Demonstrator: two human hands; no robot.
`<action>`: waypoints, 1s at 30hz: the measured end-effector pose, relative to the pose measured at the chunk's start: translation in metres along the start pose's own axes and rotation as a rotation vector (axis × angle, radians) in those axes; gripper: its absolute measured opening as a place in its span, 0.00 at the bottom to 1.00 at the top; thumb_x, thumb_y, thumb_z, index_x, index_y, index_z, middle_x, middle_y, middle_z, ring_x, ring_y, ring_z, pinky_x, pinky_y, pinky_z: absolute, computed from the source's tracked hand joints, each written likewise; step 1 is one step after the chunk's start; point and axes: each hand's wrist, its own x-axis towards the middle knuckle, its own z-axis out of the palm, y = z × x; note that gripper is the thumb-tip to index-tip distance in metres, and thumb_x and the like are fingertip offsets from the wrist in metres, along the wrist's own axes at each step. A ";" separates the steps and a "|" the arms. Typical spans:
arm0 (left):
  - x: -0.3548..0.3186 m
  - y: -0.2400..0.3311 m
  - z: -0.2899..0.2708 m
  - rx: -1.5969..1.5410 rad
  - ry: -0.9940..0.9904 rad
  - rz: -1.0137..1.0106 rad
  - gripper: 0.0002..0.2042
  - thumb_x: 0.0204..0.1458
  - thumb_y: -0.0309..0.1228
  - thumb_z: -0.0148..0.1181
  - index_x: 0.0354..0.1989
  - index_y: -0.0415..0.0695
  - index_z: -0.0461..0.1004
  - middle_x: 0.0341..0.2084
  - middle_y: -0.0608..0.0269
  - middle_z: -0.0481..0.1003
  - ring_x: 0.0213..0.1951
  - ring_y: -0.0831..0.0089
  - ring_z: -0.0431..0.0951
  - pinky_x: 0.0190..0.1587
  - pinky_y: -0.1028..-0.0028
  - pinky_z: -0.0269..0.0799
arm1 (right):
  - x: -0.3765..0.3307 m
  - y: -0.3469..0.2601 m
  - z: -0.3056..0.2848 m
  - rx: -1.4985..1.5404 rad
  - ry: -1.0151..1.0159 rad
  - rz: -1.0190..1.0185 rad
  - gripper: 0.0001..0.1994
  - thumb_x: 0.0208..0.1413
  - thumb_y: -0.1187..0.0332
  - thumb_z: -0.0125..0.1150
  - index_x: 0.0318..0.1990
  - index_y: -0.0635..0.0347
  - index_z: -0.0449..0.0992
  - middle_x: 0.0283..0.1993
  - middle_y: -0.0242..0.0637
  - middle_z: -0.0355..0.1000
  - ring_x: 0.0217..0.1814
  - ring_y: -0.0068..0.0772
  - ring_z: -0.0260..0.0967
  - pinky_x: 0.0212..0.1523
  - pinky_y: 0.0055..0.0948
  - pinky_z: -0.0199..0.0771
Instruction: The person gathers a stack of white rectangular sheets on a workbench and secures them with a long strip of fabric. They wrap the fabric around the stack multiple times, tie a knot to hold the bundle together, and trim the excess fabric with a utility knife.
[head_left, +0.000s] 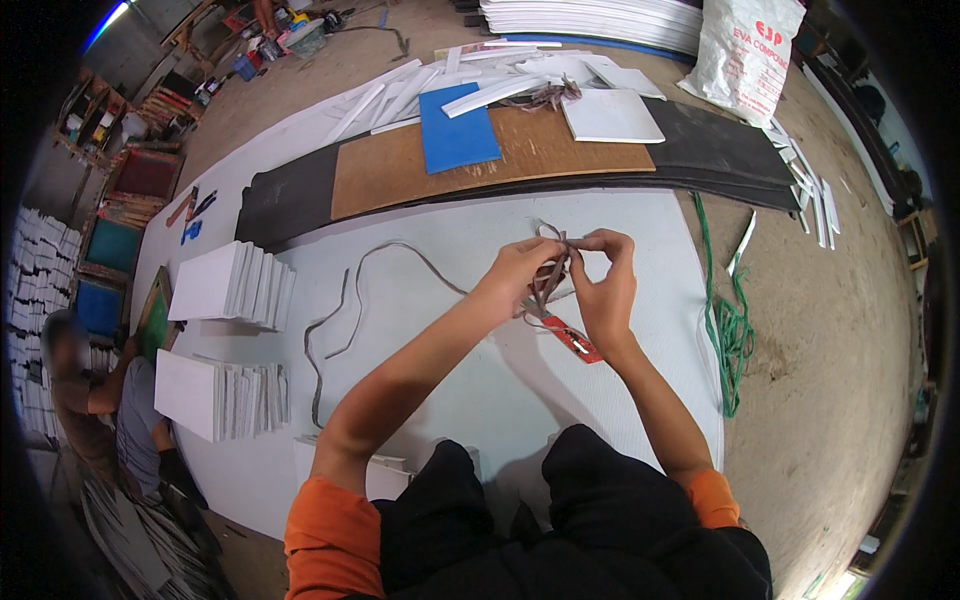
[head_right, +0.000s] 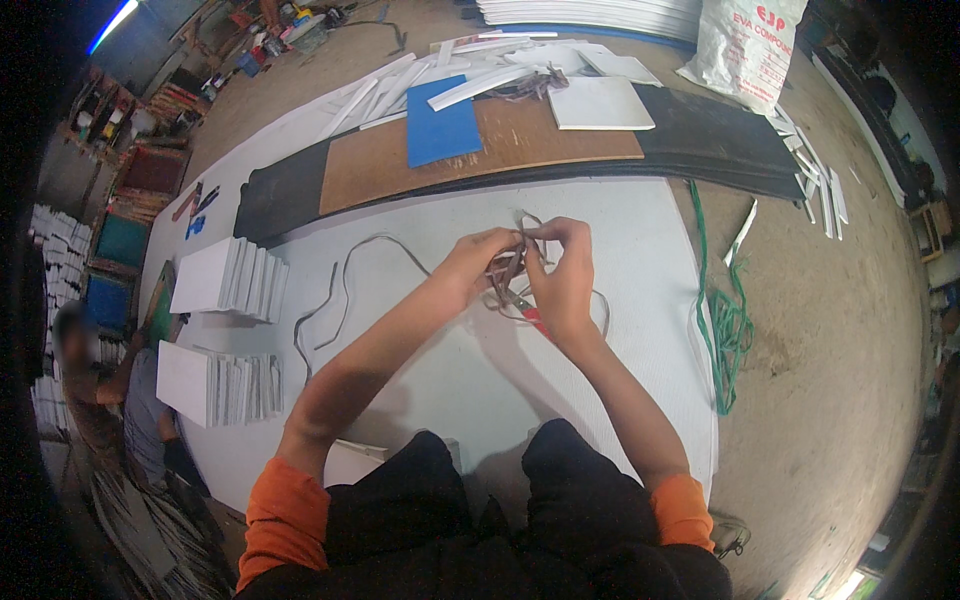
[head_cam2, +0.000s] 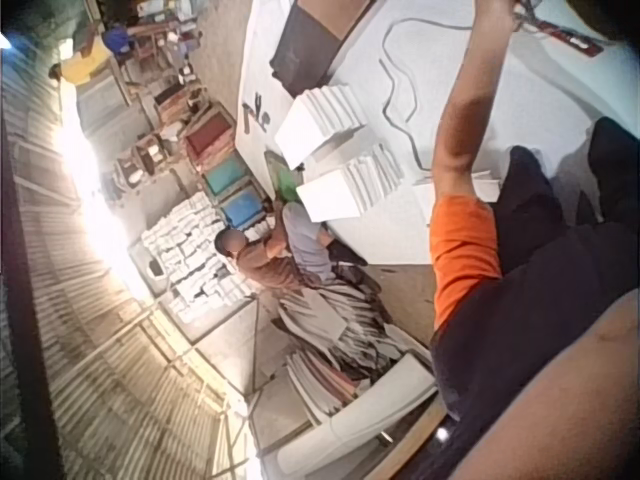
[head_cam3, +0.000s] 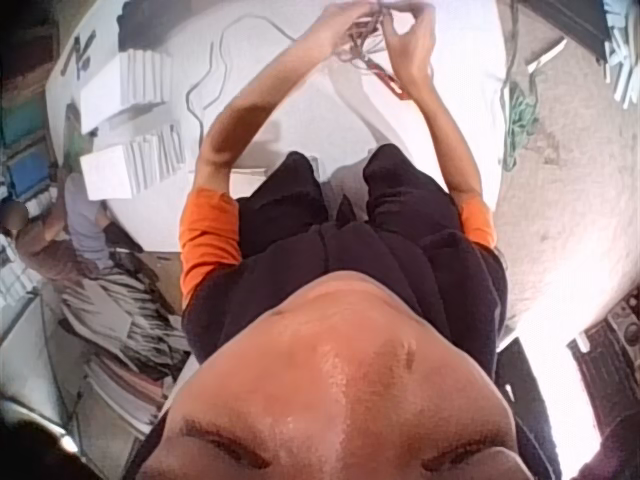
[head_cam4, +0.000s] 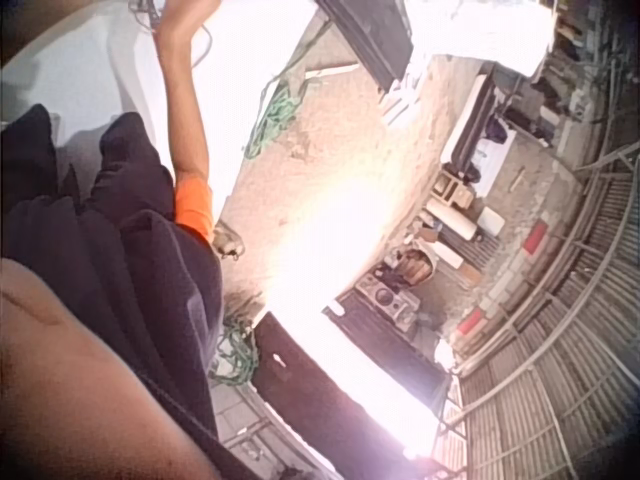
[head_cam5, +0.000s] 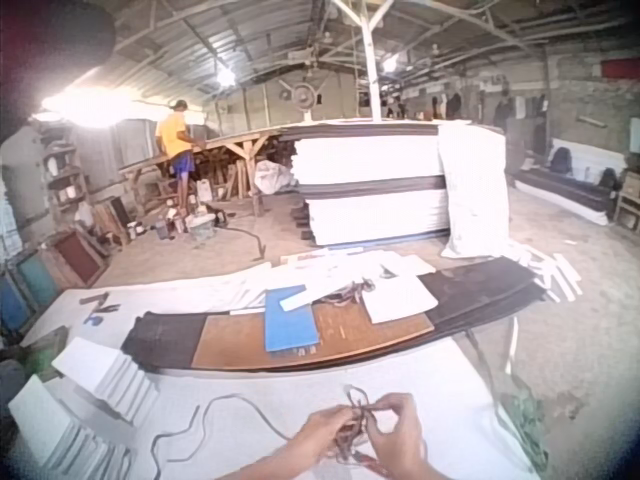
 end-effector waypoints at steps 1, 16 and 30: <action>0.003 0.002 -0.004 -0.062 -0.074 -0.099 0.11 0.50 0.34 0.52 0.35 0.39 0.72 0.27 0.67 0.73 0.29 0.80 0.72 0.32 0.81 0.68 | -0.004 0.004 0.000 -0.019 0.027 -0.096 0.13 0.42 0.80 0.57 0.35 0.61 0.62 0.38 0.43 0.68 0.46 0.41 0.64 0.43 0.35 0.66; -0.009 0.020 0.012 0.581 0.130 0.541 0.07 0.41 0.28 0.62 0.28 0.38 0.76 0.24 0.62 0.76 0.26 0.79 0.73 0.30 0.81 0.68 | 0.009 0.003 -0.005 0.129 0.024 0.017 0.13 0.50 0.79 0.51 0.38 0.63 0.53 0.38 0.46 0.65 0.46 0.41 0.64 0.50 0.35 0.60; -0.002 0.010 0.019 1.078 0.354 1.017 0.06 0.39 0.24 0.61 0.27 0.39 0.74 0.23 0.59 0.74 0.28 0.67 0.76 0.29 0.74 0.69 | 0.020 -0.003 -0.006 0.119 0.047 0.123 0.14 0.47 0.80 0.54 0.38 0.64 0.56 0.30 0.44 0.70 0.37 0.34 0.70 0.41 0.29 0.66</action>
